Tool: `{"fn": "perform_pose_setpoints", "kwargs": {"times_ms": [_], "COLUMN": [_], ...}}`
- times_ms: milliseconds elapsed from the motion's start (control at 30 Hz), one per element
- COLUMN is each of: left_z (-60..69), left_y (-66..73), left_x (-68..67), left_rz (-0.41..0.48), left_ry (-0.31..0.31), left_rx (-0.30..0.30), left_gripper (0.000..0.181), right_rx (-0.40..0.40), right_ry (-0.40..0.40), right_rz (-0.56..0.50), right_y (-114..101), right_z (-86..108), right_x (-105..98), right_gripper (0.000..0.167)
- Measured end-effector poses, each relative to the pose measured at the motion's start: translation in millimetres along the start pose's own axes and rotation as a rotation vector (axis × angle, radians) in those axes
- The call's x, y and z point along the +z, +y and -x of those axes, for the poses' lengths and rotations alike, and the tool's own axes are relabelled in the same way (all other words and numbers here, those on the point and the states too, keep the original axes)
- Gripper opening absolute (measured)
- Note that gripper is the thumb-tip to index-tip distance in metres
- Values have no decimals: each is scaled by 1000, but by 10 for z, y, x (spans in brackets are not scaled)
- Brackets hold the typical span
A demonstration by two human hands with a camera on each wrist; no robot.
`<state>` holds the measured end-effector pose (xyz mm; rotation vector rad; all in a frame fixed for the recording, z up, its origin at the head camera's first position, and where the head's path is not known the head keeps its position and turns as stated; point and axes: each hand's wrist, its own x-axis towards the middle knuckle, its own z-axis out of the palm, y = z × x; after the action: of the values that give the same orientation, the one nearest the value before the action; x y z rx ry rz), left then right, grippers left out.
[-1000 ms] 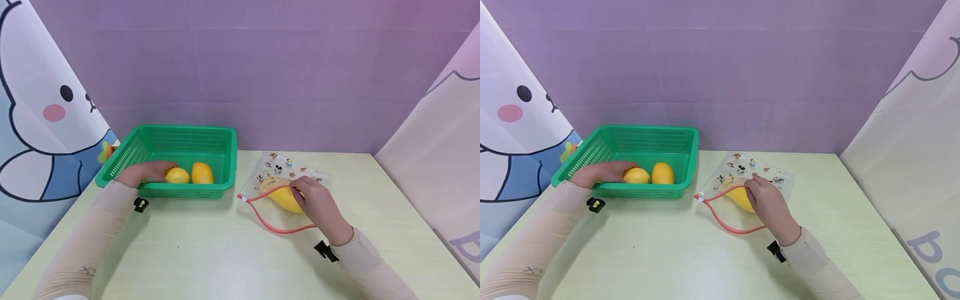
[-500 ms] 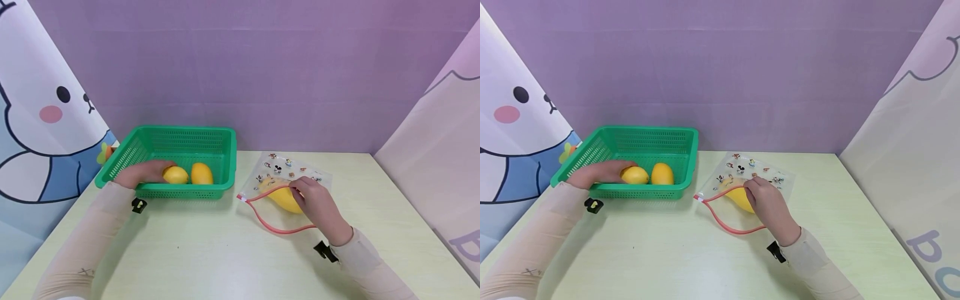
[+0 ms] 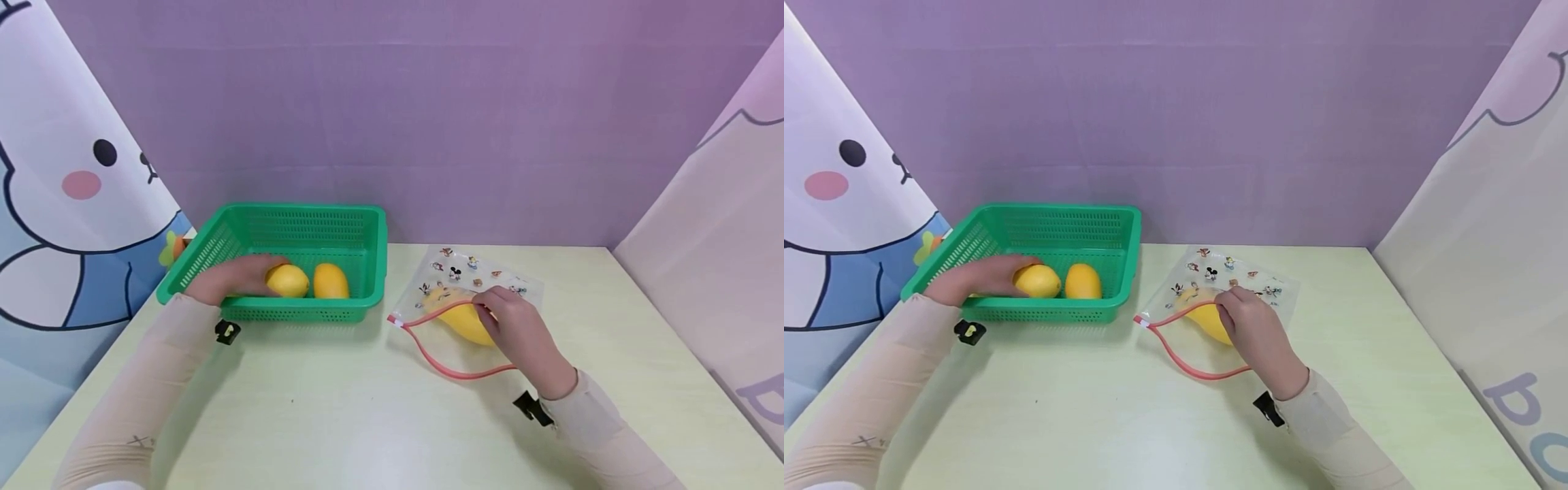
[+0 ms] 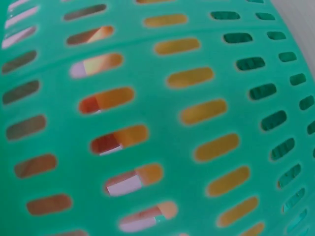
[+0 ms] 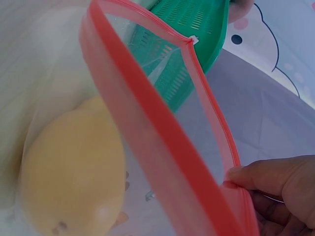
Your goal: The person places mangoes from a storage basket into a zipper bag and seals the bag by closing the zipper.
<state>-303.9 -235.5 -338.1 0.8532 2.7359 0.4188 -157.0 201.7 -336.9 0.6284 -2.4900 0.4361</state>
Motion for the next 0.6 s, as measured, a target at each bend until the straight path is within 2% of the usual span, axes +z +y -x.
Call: {"fn": "perform_pose_setpoints", "kwargs": {"times_ms": [300,433,600], "left_z": [-16,-1,13], "left_y": [-13,-10,11], "left_x": [5,4,-8], "left_rz": [-51,-83,-105], "left_ry": [39,82,119], "left_rx": [-11,-11,-54], "left_gripper": [63,64,67], "right_rx": [-3,-1,18], "right_ry": [2,1,-5], "right_rz": [-7,-9,0], "right_y": [21,11,9], "right_z": [0,2,11], "right_x": [3,4,16], "right_gripper": [14,14,15]}}
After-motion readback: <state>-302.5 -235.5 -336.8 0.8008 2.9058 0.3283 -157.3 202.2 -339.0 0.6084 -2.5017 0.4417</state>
